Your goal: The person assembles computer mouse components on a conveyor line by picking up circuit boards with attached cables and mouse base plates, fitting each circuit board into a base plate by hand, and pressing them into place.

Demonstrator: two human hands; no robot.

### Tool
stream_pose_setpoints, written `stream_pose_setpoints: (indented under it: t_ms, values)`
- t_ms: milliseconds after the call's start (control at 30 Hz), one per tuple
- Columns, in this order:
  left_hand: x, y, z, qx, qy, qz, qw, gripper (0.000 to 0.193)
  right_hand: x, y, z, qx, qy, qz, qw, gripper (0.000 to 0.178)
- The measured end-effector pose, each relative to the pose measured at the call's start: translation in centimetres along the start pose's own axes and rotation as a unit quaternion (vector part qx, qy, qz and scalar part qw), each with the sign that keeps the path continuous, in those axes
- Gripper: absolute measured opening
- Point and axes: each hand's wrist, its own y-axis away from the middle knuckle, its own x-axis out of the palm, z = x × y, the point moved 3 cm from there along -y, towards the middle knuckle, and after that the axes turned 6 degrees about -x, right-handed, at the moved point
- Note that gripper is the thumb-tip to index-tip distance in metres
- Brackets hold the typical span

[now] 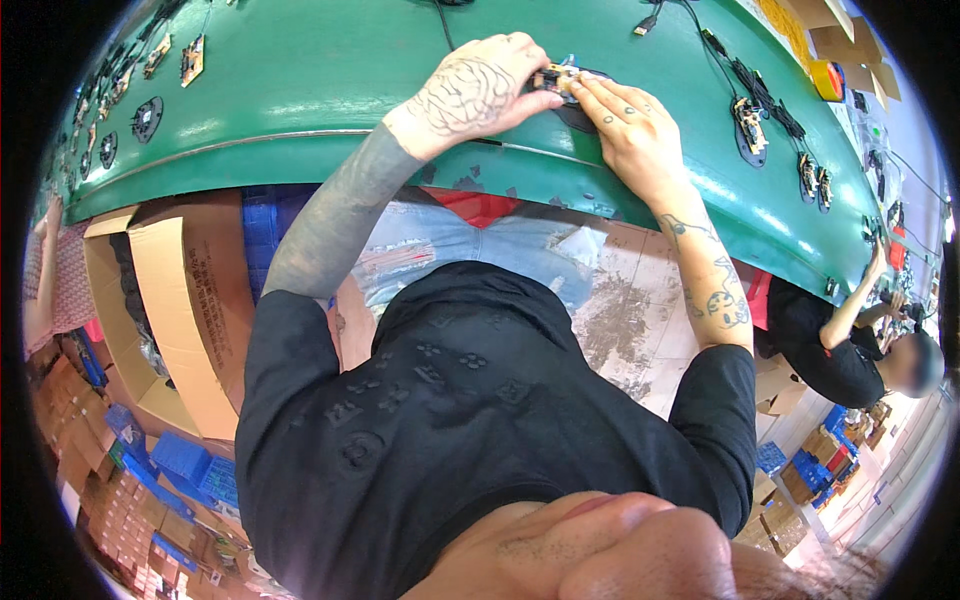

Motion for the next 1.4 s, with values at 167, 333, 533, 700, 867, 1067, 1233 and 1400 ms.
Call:
stream_pose_setpoints:
  t_ms: [167, 333, 533, 700, 867, 1067, 1233, 1400]
  values:
    - [-1.2, 0.2, 2.5, 0.008, 0.098, 0.043, 0.994, 0.039, 1.2, -1.2, 0.8, 0.005, -0.08, -0.028, 0.996, 0.043]
    - [-0.7, 0.3, 2.6, -0.032, 0.156, 0.06, 0.985, 0.036, 0.8, -0.7, 0.3, -0.009, -0.094, -0.024, 0.995, 0.041]
    - [0.5, -0.9, 3.1, -0.069, 0.114, 0.126, 0.983, 0.04, 0.7, -0.7, -0.1, -0.03, -0.08, 0.001, 0.996, 0.041]
    - [-0.7, -0.8, 2.6, -0.074, 0.133, 0.144, 0.978, 0.039, 0.1, -0.7, -1.1, 0.013, -0.272, 0.0, 0.962, 0.029]
    - [-0.3, 0.3, 1.6, -0.051, 0.118, 0.062, 0.99, 0.038, 0.5, -0.5, -3.9, 0.232, -0.337, -0.044, 0.911, 0.018]
    - [-0.7, 3.3, 0.4, -0.106, -0.002, -0.076, 0.991, 0.034, 0.8, -1.0, -3.5, 0.154, -0.262, 0.007, 0.953, 0.018]
    - [-1.4, 3.5, 0.7, -0.085, -0.061, -0.054, 0.993, 0.015, 0.9, -0.7, -3.6, 0.161, -0.269, -0.004, 0.95, 0.018]
    - [-0.9, 2.7, 0.7, -0.043, -0.087, -0.051, 0.994, 0.006, 1.6, -0.2, -3.7, 0.22, -0.28, -0.001, 0.934, 0.022]
